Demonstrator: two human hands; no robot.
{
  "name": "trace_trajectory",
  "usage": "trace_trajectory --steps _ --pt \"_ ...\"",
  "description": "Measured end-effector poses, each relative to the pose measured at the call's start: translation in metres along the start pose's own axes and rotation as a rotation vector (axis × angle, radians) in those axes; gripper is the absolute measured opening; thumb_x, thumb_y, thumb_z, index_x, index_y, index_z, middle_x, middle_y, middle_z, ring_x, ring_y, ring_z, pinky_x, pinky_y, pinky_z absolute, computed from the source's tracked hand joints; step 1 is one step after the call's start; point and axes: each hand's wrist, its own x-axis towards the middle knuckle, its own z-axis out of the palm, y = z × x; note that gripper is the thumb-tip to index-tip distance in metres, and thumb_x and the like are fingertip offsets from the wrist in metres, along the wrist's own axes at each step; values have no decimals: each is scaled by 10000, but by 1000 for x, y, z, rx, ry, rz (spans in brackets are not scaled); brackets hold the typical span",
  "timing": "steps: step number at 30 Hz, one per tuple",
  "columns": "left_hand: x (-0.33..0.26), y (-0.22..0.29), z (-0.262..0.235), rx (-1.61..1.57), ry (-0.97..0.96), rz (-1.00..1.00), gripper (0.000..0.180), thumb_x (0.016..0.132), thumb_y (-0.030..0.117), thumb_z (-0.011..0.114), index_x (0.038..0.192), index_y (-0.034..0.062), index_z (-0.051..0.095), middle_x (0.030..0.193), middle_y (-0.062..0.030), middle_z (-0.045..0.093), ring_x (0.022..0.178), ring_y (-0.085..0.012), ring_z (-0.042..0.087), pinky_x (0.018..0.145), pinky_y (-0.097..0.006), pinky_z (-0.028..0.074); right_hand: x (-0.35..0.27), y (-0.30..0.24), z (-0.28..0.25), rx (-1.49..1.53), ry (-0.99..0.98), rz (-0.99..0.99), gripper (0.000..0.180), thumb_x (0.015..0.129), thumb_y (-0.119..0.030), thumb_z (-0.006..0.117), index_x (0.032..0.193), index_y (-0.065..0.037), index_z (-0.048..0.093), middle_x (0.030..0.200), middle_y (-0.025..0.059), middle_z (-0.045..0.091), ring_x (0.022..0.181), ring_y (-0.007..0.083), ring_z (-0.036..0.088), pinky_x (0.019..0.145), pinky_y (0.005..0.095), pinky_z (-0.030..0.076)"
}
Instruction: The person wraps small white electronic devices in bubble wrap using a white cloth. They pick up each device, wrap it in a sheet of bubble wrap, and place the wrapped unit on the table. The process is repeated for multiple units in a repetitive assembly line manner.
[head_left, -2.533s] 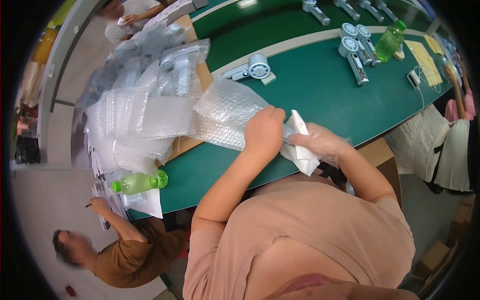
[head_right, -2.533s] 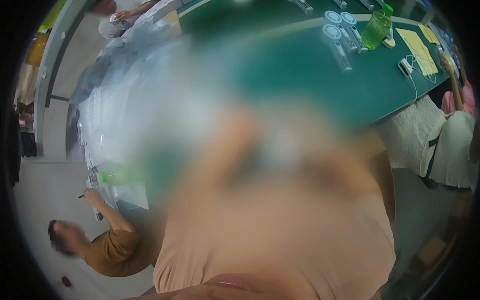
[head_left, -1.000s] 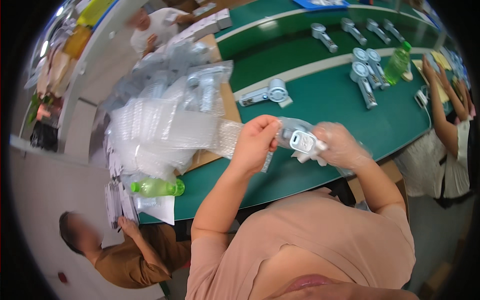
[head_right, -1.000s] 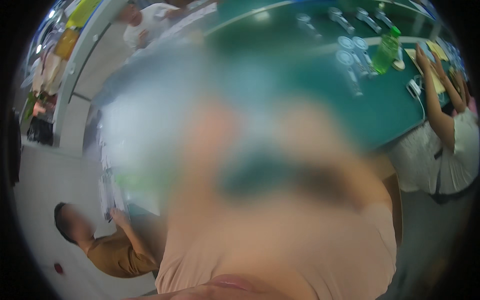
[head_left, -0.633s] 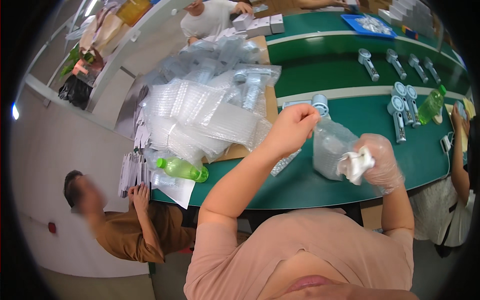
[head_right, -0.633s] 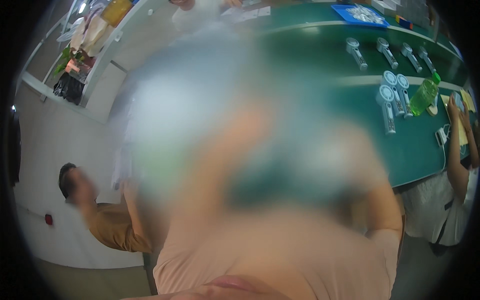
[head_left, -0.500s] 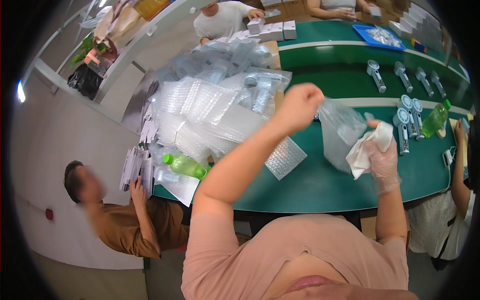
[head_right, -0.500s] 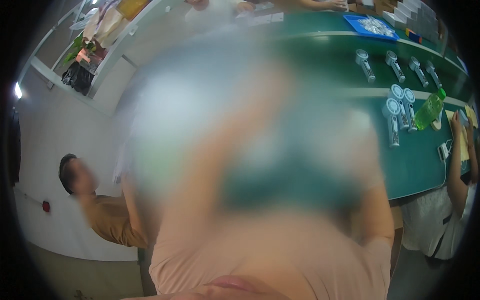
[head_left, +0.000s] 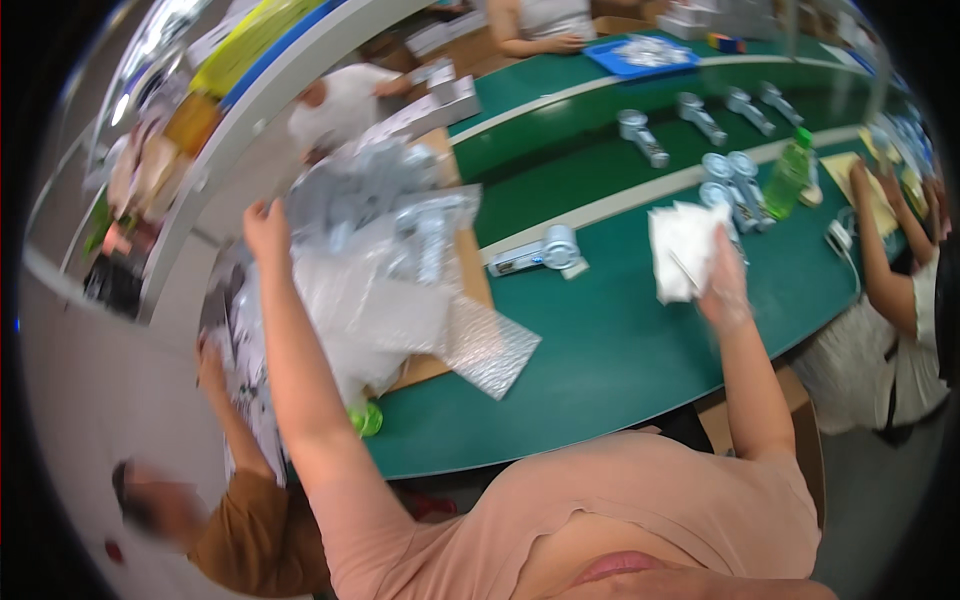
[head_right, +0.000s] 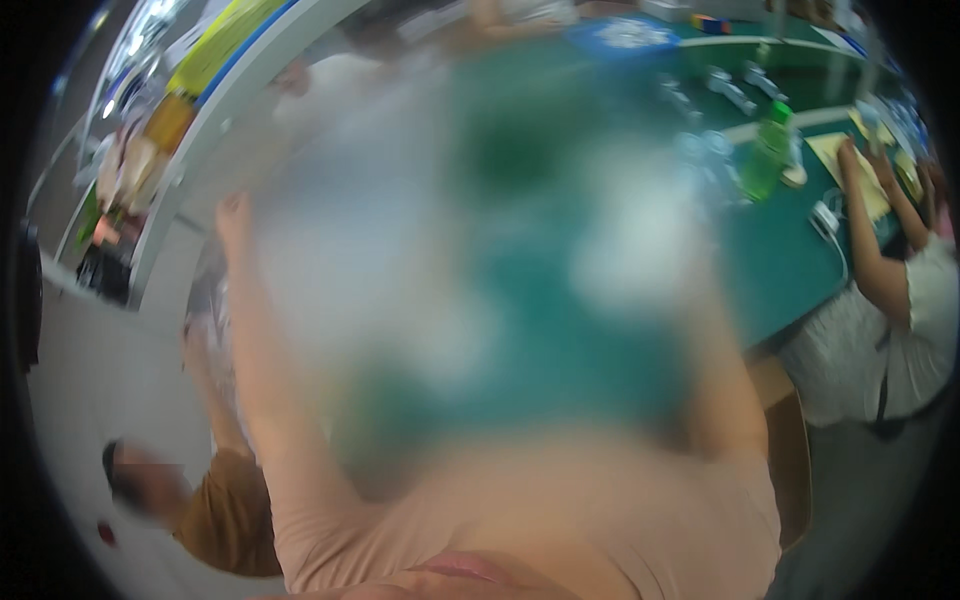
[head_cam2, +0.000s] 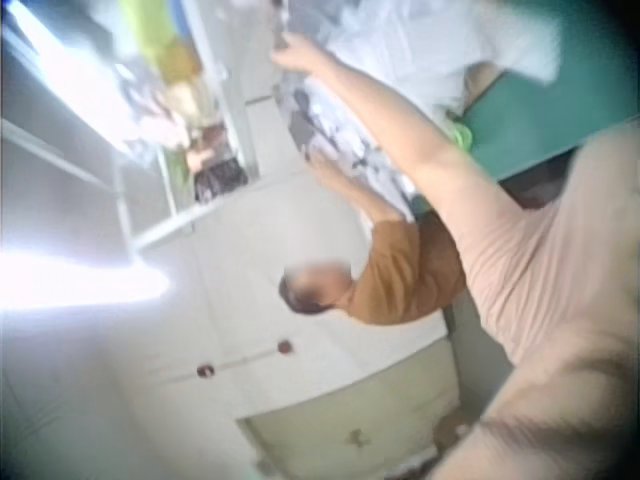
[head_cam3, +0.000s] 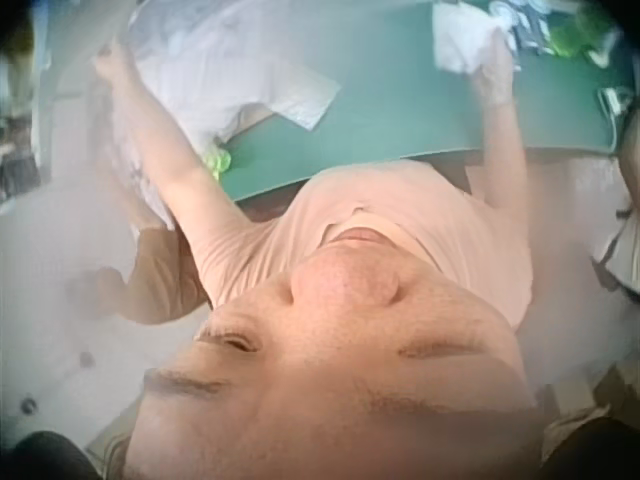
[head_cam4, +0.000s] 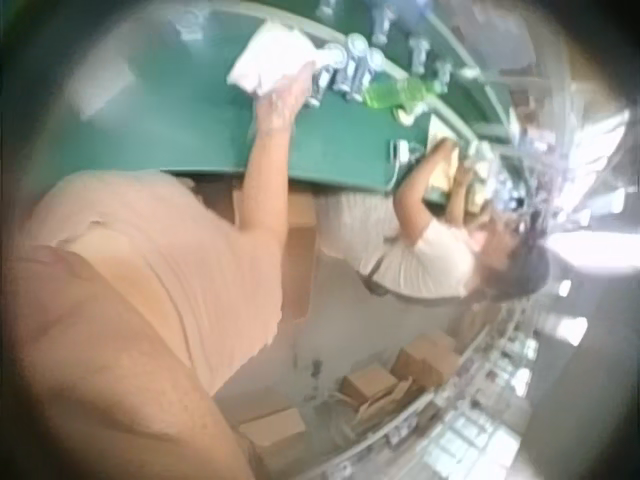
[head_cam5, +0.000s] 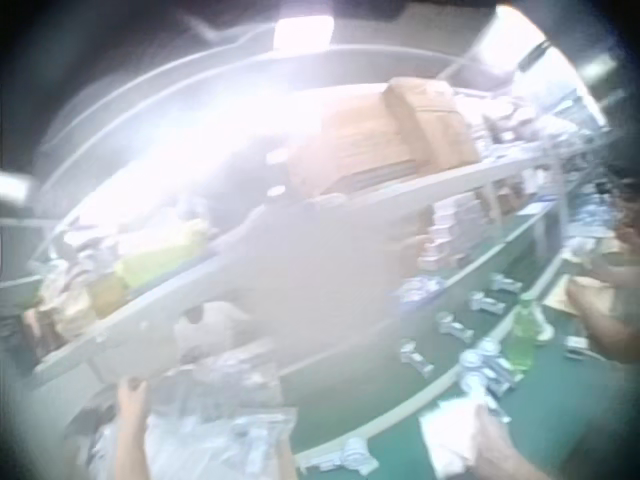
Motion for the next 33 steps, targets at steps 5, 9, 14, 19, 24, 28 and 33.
trace_trajectory --steps 5,9,14,19,24,28,33 --pt "-163 124 -42 -443 -227 130 426 908 66 634 1312 -32 538 1288 -134 572 1138 -216 585 974 -329 463 83 -43 16 -774 232 -484 594 1063 -446 450 1435 17 477 1321 164 622 1166 237 616 1003 338 467" --pt "-272 138 -72 -597 -451 337 461 867 -30 609 1322 -18 530 1319 -115 546 1133 -191 568 955 -310 446 165 -56 52 -1900 80 -588 514 1011 -472 493 1226 -11 567 1182 258 656 1097 411 640 946 473 499" --pt "-325 110 -98 -582 -531 121 425 876 -24 632 1294 -21 556 1265 -107 571 1105 -175 571 919 -300 457 221 8 45 -1967 70 -360 578 879 -474 666 1201 -3 570 1143 247 681 1093 403 666 952 481 522" --pt "-353 61 -105 -700 -580 -287 292 916 -11 646 1205 -23 601 1135 -72 647 1024 -140 612 895 -269 481 259 52 27 -1998 279 -421 364 907 -325 652 1075 -6 602 1039 203 719 987 359 715 860 452 564" --pt "-369 69 -65 -800 -662 -334 188 947 -5 636 1133 -33 623 1060 -77 674 962 -131 638 870 -264 507 273 39 -9 -865 16 -133 404 999 -369 558 1195 -20 613 1000 117 710 974 250 697 837 410 554" --pt "-384 74 -11 -831 -766 -318 205 977 36 613 1166 -44 619 1079 -92 659 1019 -163 637 910 -294 511 153 69 43 45 -187 224 401 1062 -344 486 1340 -57 527 1200 88 673 1075 233 677 904 385 569" --pt "-386 125 73 -804 -889 -43 645 978 119 610 1538 -5 316 1457 -199 486 1315 -281 508 1111 -396 398 3 65 68 135 -258 490 448 1054 -360 506 1378 -51 514 1259 102 655 1129 238 660 957 415 553"
